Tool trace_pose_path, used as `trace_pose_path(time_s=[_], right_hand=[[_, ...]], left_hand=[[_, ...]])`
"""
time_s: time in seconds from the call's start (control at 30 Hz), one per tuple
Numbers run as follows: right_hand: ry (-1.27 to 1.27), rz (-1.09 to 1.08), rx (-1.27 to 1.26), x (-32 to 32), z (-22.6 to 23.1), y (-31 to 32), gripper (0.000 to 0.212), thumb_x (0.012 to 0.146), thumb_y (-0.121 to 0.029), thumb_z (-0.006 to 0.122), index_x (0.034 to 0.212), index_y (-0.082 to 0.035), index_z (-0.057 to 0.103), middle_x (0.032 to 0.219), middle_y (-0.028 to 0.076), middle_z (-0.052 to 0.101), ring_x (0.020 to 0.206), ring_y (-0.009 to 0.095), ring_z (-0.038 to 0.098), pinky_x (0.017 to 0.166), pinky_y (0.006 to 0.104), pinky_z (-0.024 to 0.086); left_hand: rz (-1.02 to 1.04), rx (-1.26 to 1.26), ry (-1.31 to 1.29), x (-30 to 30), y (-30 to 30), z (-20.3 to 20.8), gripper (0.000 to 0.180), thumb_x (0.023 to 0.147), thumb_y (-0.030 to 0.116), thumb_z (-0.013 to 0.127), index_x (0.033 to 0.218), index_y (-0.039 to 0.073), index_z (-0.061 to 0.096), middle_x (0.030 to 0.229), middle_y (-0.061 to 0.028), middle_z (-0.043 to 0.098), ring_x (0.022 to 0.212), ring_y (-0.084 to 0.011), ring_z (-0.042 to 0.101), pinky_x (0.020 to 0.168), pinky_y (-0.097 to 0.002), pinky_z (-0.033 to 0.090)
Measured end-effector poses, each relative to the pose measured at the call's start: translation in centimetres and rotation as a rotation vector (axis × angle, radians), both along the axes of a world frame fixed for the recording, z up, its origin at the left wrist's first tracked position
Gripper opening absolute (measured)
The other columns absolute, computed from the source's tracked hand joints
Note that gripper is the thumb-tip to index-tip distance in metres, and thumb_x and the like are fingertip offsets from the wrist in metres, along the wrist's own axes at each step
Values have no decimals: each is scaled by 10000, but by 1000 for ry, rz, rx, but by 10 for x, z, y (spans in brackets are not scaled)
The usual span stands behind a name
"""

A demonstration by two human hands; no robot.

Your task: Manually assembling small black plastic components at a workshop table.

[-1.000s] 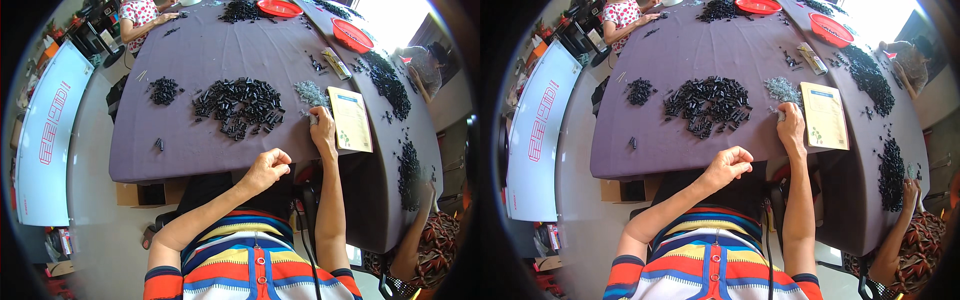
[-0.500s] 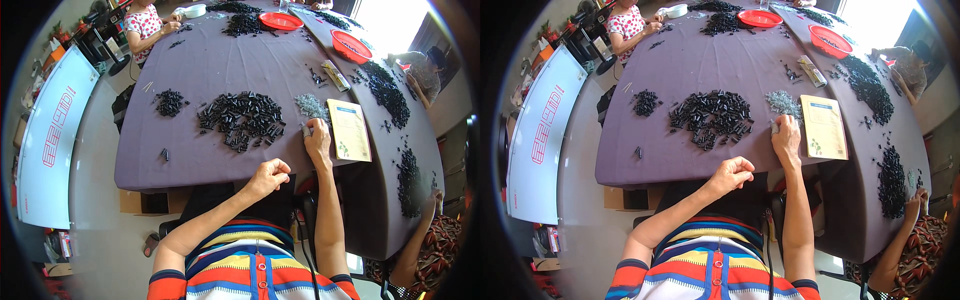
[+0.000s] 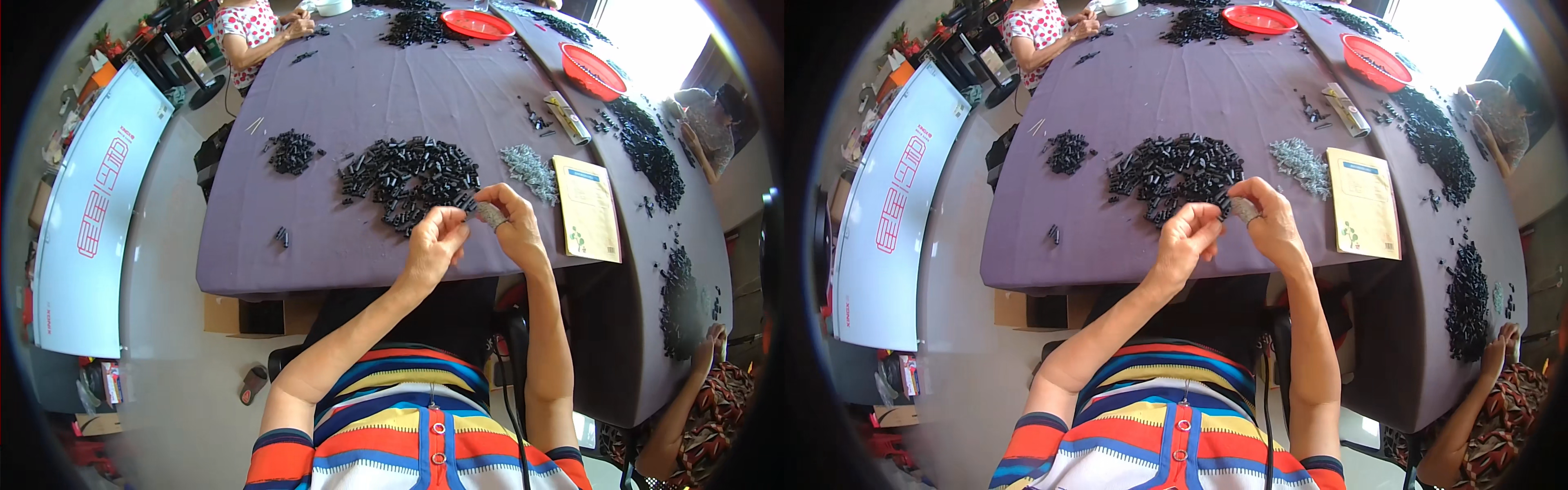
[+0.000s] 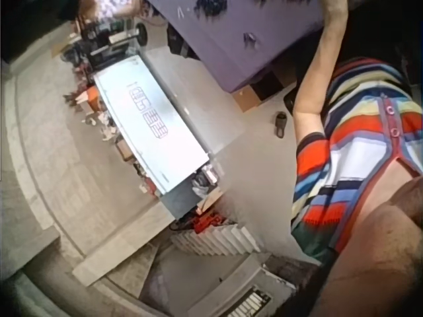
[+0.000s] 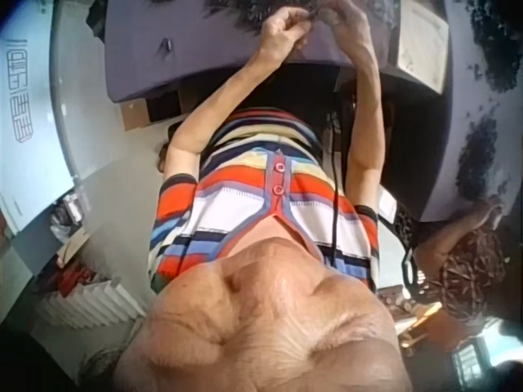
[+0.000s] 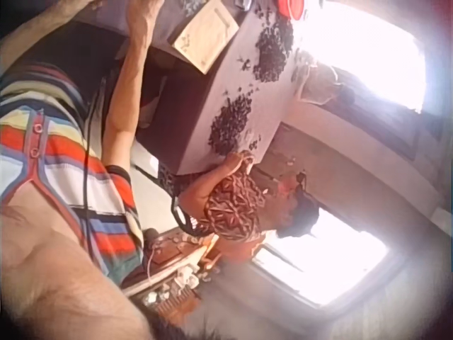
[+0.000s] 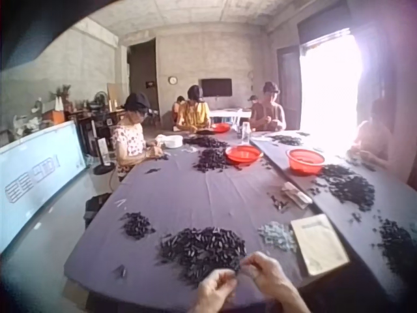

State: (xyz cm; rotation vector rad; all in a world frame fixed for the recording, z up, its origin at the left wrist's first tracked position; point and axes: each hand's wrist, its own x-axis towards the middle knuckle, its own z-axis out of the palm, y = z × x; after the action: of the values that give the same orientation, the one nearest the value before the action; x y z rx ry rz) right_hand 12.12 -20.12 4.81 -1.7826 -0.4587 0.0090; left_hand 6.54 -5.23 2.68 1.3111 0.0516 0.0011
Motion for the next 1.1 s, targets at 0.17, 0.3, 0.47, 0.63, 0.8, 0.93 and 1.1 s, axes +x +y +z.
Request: trace_pose_path(time_s=[0.17,0.3,0.47,0.63,0.8,0.93,1.1], right_hand=[[0,109,-76,-13,10,16,248,763,113,548,975,-8,595,828,61,611,765,122,557,690,267,462],[4,101,-22,-14,4,17,189,784,65,604,962,3,583,827,75,639,763,132,588,687,277,476],[42,133,-74,-14,-6,20,185,811,38,643,976,-12,577,844,14,612,786,76,568,691,233,468],[-18,97,-122,-17,-6,26,207,789,69,621,977,-7,578,841,35,620,781,94,581,694,239,473],[186,144,147,-8,-19,23,229,791,84,603,996,-4,552,808,-8,537,756,64,508,661,209,425],[177,108,227,-8,-20,26,229,795,79,601,1000,-10,553,808,-2,549,757,70,520,660,215,428],[125,90,183,-11,-20,30,192,821,53,603,993,-15,554,844,4,570,782,73,541,705,211,436]], left_hand=[[33,-23,-72,9,16,2,142,887,94,609,1011,30,582,771,-2,590,578,-61,544,484,-202,444],[-3,57,-78,5,19,4,74,891,88,603,939,32,605,730,-1,601,572,-62,549,488,-205,452],[-44,154,-11,5,27,-4,95,923,128,566,922,40,603,728,-17,610,542,-54,528,472,-206,444],[-8,63,175,7,26,-8,165,925,174,566,910,11,585,726,-60,608,459,-95,529,374,-208,408],[-13,-43,172,6,23,2,189,935,199,547,894,17,575,719,-63,598,471,-104,540,381,-215,421],[7,0,161,6,20,5,203,944,216,518,885,26,552,716,-64,588,475,-111,540,388,-223,433],[83,-16,107,3,14,0,198,944,211,504,868,35,549,707,-55,583,484,-107,526,404,-218,425]])
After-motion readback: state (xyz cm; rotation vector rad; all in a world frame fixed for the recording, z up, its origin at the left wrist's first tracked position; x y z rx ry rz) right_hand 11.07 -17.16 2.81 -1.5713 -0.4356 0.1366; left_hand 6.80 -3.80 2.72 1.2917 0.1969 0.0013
